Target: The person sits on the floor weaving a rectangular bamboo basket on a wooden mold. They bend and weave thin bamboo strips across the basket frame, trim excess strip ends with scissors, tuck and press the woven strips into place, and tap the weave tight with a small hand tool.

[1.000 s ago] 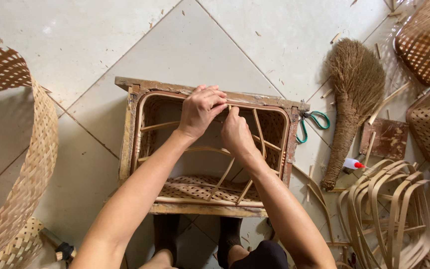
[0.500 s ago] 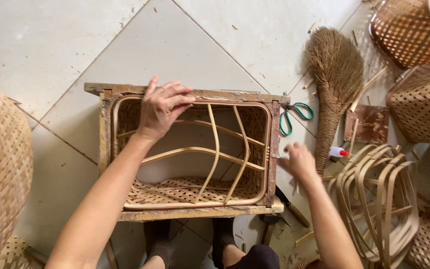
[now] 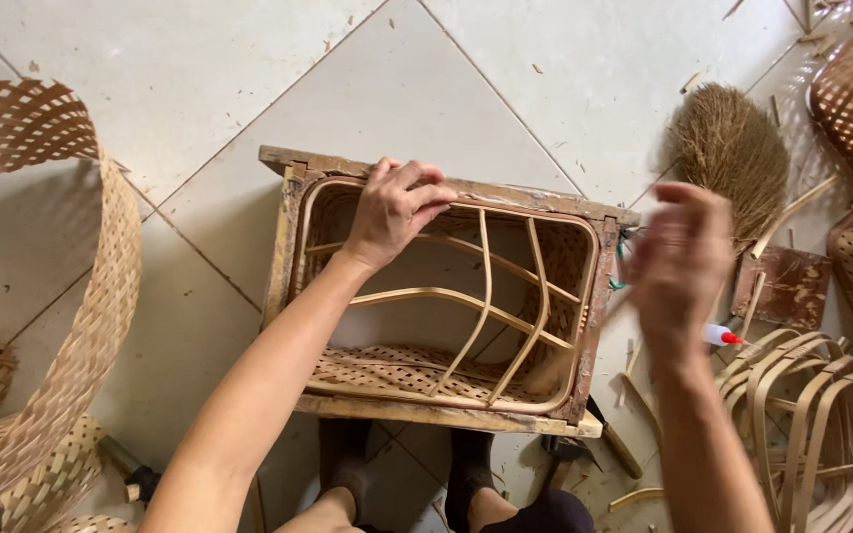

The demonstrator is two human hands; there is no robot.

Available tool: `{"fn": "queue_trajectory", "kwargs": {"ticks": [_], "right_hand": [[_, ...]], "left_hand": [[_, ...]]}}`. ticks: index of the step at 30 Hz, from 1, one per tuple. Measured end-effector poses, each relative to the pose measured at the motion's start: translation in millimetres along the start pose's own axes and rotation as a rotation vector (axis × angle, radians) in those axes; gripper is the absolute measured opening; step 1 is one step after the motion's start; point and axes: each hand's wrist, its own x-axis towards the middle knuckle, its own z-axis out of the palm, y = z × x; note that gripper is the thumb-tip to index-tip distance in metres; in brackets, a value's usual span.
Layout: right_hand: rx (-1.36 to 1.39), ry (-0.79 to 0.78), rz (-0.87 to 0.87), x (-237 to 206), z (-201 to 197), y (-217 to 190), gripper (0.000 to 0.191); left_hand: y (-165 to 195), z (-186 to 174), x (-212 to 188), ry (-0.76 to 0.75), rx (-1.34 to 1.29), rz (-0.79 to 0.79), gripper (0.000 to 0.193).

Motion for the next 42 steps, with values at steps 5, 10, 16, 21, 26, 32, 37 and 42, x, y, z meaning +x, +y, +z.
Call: {"fn": "queue_trajectory", "kwargs": {"ticks": [5,10,16,21,26,32,37,42], "right_hand": [[0.170,-0.196,0.171,-26,136,-40,0.025],[0.235,-0.133,0.222,-37,185,-20,0.023],[0.131,-0.143,0.227,-36,197,-14,0.024],[-0.093,-0.305,0.234,-30,188,-15,0.021],[-0.236,-0.321,0.109,-29,186,-18,0.020],[-0.343,-0.353,0.029,-23,195,-25,0.011],[-0.406,-0.442,0.173,-17,199,-45,0.014],[-0.474,-0.477,-0.166,-25,147,-57,0.025]], "left_hand": [[-4,-18,3,-0.050,-0.094,-0.017,0.015],[-3,-19,6,-0.033,-0.100,0.004,0.013],[-7,-17,4,-0.029,-0.091,0.030,0.012],[-8,-12,6,-0.054,-0.098,-0.021,0.010],[-4,-16,6,-0.003,-0.102,-0.022,0.012],[-1,-23,10,-0.062,-0.139,-0.091,0.015],[2,-20,4,-0.028,-0.053,-0.016,0.011],[-1,-25,-4,-0.065,0.027,0.088,0.015]]}}
